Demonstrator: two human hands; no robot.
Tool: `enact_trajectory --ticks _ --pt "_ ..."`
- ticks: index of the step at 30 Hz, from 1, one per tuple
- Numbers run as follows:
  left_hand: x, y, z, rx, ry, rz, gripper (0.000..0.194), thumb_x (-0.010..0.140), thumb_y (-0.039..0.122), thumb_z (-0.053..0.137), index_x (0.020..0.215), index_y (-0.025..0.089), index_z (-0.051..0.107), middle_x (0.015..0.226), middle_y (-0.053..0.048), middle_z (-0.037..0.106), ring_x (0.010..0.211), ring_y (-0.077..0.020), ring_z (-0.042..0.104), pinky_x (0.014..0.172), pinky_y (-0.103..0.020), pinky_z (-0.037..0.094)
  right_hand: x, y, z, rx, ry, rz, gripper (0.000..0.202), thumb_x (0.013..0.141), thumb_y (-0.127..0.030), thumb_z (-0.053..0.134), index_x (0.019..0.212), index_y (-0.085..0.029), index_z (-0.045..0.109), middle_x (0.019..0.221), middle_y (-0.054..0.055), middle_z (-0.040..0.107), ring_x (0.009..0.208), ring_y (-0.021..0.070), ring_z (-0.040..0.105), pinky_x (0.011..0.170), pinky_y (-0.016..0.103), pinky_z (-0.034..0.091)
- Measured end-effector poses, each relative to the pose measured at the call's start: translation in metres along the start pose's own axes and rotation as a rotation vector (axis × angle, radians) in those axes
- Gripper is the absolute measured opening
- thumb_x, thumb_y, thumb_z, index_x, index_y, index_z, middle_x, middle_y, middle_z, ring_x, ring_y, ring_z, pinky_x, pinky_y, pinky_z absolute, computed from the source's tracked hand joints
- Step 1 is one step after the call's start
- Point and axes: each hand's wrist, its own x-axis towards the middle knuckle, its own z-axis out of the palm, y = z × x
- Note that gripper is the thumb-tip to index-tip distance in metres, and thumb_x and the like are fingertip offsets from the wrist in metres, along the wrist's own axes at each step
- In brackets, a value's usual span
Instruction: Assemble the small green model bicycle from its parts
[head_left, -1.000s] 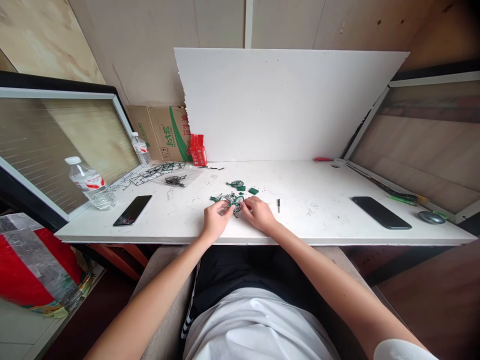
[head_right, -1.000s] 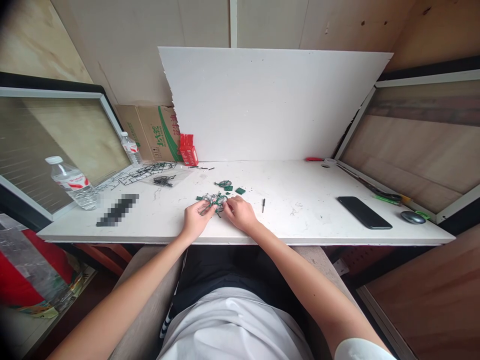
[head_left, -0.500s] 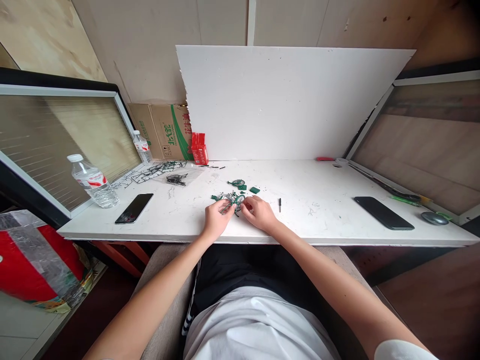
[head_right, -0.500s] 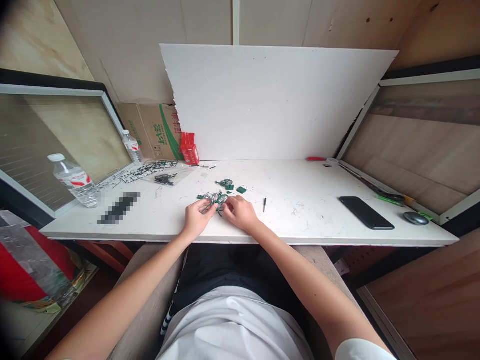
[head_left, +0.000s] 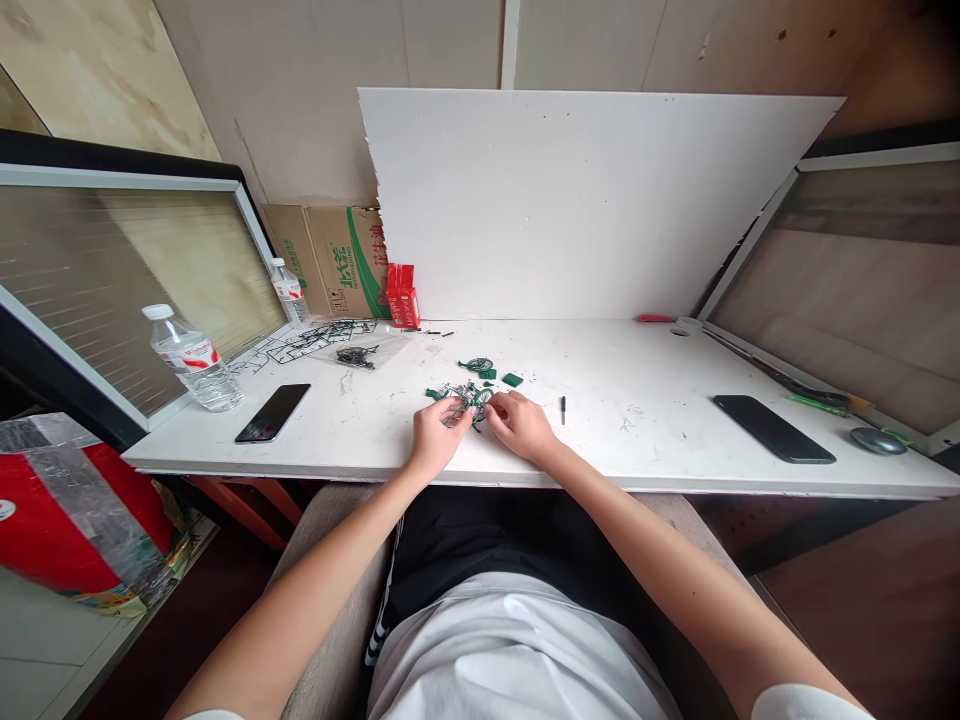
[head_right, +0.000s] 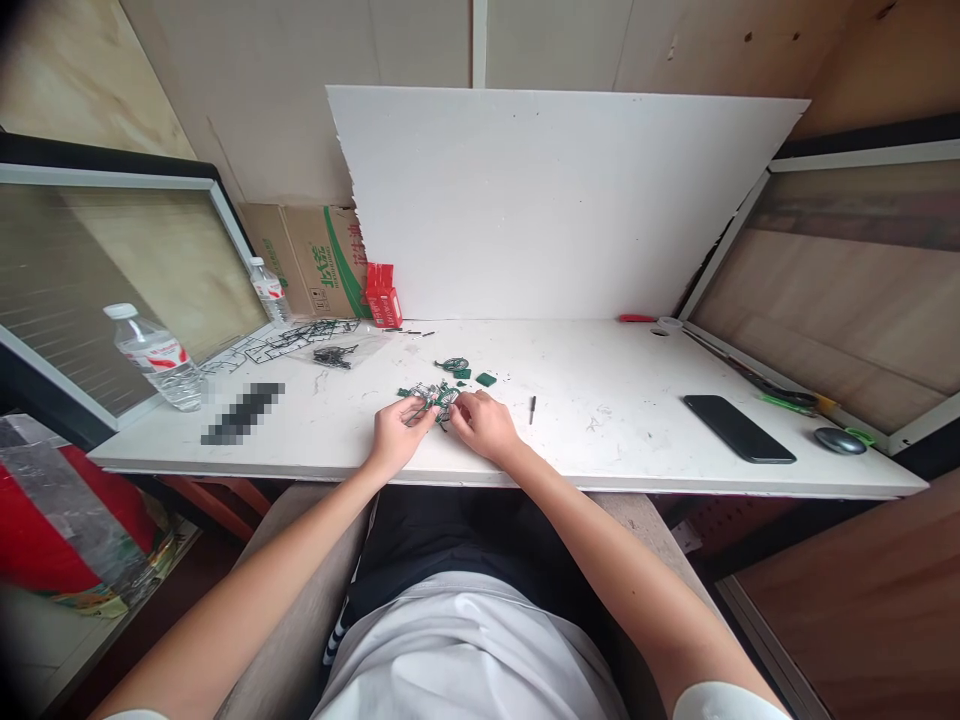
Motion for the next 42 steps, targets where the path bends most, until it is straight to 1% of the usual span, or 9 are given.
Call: enact_trajectory --ticks 2,4,10,16,23,25,30,36,42 --pt "0.0001 0.0005 -0.0001 0.006 0.004 0.010 0.023 0.090 0.040 0.077 0.089 0.017 0.073 0.096 -0.010 0.081 0.091 -0.0246 0.079 0.087 -0.033 0.063 0.0000 -0.0001 0.0011 -0.004 0.023 0.015 0.013 0.101 -0.030 0.060 0.090 -0.022 0.060 0.084 0.003 0.066 0.076 0.0187 0.058 0.067 0.030 0.034" --pt "0.0003 0.0014 -0.0003 0.003 0.001 0.012 0.023 0.090 0.040 0.077 0.090 0.017 0.074 0.096 -0.011 0.082 0.092 -0.0249 0.079 0.087 -0.034 0.063 0.0002 0.0002 0.0020 -0.013 0.021 0.015 0.011 0.100 -0.028 0.059 0.090 -0.022 0.060 0.084 0.003 0.065 0.074 0.0182 0.057 0.067 0.029 0.034" --pt "0.0004 0.0017 -0.0003 -0.002 -0.010 -0.006 0.025 0.089 0.042 0.078 0.092 0.017 0.075 0.101 -0.013 0.082 0.095 -0.0269 0.080 0.089 -0.037 0.065 0.0000 0.0028 0.0020 -0.048 -0.026 0.011 0.035 0.111 -0.037 0.044 0.081 -0.023 0.053 0.077 0.003 0.060 0.066 0.0176 0.050 0.063 0.030 0.030" --pt "0.0000 0.0012 0.0003 -0.022 0.013 0.003 0.025 0.089 0.042 0.078 0.093 0.017 0.075 0.101 -0.012 0.082 0.097 -0.0276 0.080 0.092 -0.038 0.064 -0.0011 0.0033 0.0023 -0.001 0.000 0.004 0.012 0.104 -0.032 0.057 0.100 -0.022 0.062 0.089 0.003 0.069 0.077 0.0185 0.060 0.069 0.029 0.036" --pt "-0.0004 0.0033 0.0002 -0.027 0.011 -0.016 0.027 0.088 0.042 0.079 0.093 0.017 0.075 0.102 -0.013 0.083 0.099 -0.0281 0.080 0.095 -0.038 0.065 0.0011 0.0034 0.0023 -0.034 -0.020 -0.030 0.034 0.112 -0.036 0.045 0.083 -0.022 0.057 0.079 0.004 0.061 0.073 0.0193 0.055 0.067 0.031 0.035" --pt "-0.0005 0.0037 0.0001 -0.030 0.016 -0.020 0.027 0.088 0.043 0.080 0.092 0.017 0.075 0.101 -0.012 0.083 0.098 -0.0276 0.080 0.095 -0.038 0.065 0.0008 0.0037 0.0025 -0.023 -0.014 -0.014 0.033 0.112 -0.037 0.045 0.085 -0.022 0.058 0.080 0.003 0.062 0.073 0.0190 0.055 0.067 0.031 0.035" --pt "-0.0006 0.0035 -0.0001 -0.035 0.014 -0.023 0.027 0.088 0.043 0.080 0.094 0.017 0.076 0.105 -0.014 0.083 0.101 -0.0282 0.080 0.097 -0.039 0.065 0.0003 0.0028 0.0023 0.013 -0.004 0.003 0.015 0.107 -0.033 0.055 0.098 -0.022 0.062 0.088 0.003 0.067 0.079 0.0188 0.060 0.070 0.029 0.038" --pt "-0.0006 0.0018 0.0002 -0.035 0.006 -0.015 0.026 0.088 0.042 0.079 0.094 0.017 0.077 0.103 -0.013 0.083 0.099 -0.0279 0.081 0.095 -0.039 0.065 0.0019 0.0026 0.0026 -0.085 -0.029 -0.015 0.026 0.110 -0.033 0.050 0.090 -0.022 0.062 0.086 0.005 0.064 0.077 0.0193 0.058 0.068 0.030 0.037" --pt "-0.0007 0.0011 -0.0002 -0.033 -0.001 -0.025 0.026 0.088 0.042 0.080 0.096 0.017 0.077 0.105 -0.013 0.083 0.101 -0.0288 0.081 0.095 -0.039 0.065 0.0012 0.0044 0.0044 -0.092 -0.054 0.007 0.033 0.113 -0.036 0.045 0.088 -0.021 0.061 0.083 0.005 0.064 0.069 0.0181 0.055 0.065 0.030 0.033"
